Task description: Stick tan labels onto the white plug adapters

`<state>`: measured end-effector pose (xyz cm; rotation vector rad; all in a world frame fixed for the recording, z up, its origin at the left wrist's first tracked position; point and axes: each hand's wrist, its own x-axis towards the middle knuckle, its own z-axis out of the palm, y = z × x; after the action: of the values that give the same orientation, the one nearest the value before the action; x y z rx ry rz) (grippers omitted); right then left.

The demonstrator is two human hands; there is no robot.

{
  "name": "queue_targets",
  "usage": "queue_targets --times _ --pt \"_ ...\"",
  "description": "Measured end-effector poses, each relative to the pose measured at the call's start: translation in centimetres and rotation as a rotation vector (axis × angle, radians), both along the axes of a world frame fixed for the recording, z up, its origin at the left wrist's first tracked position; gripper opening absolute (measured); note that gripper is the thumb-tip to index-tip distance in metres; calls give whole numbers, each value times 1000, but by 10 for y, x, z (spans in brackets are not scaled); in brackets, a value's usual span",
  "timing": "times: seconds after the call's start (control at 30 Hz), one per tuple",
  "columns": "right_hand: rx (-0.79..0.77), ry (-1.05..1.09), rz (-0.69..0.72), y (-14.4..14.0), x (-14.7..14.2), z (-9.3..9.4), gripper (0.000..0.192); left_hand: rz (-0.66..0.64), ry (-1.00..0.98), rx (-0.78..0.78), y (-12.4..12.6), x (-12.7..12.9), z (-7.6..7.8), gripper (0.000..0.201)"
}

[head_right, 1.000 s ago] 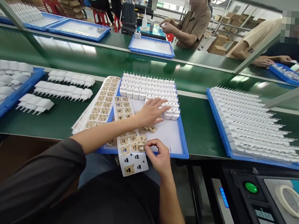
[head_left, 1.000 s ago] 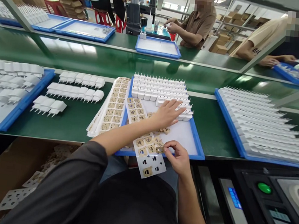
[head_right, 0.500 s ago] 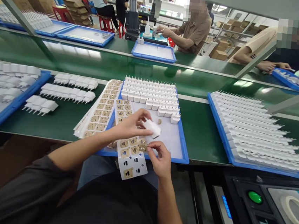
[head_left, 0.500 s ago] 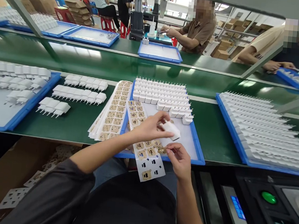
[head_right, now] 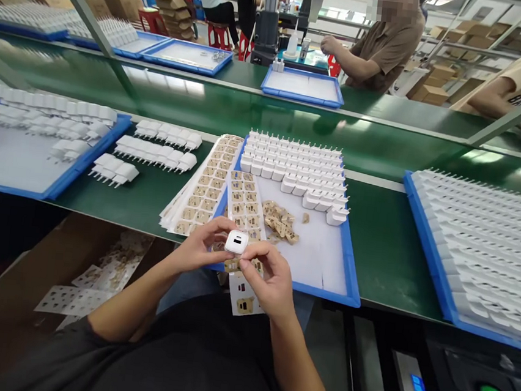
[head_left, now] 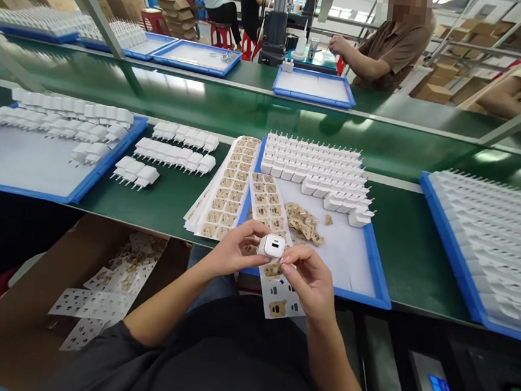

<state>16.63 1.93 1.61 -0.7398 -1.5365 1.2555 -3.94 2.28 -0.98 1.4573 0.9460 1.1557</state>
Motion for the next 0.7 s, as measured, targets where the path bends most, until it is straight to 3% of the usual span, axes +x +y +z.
queue_targets --times 0.13,0.3,0.5,0.6,0.7 --pt "21 -74 -8 -4 0 -1 2 120 17 58 -7 12 -1 37" --pt "-1 -75 -55 -4 -1 -3 2 0 -41 97 -8 11 -5 47" --pt "7 28 -48 -3 8 -4 3 256 126 454 -9 5 -1 42" --pt "-26 44 -130 -3 8 -4 3 329 165 455 -9 8 2 39" --pt "-62 13 -215 -2 3 -2 2 287 195 474 -8 13 3 38"
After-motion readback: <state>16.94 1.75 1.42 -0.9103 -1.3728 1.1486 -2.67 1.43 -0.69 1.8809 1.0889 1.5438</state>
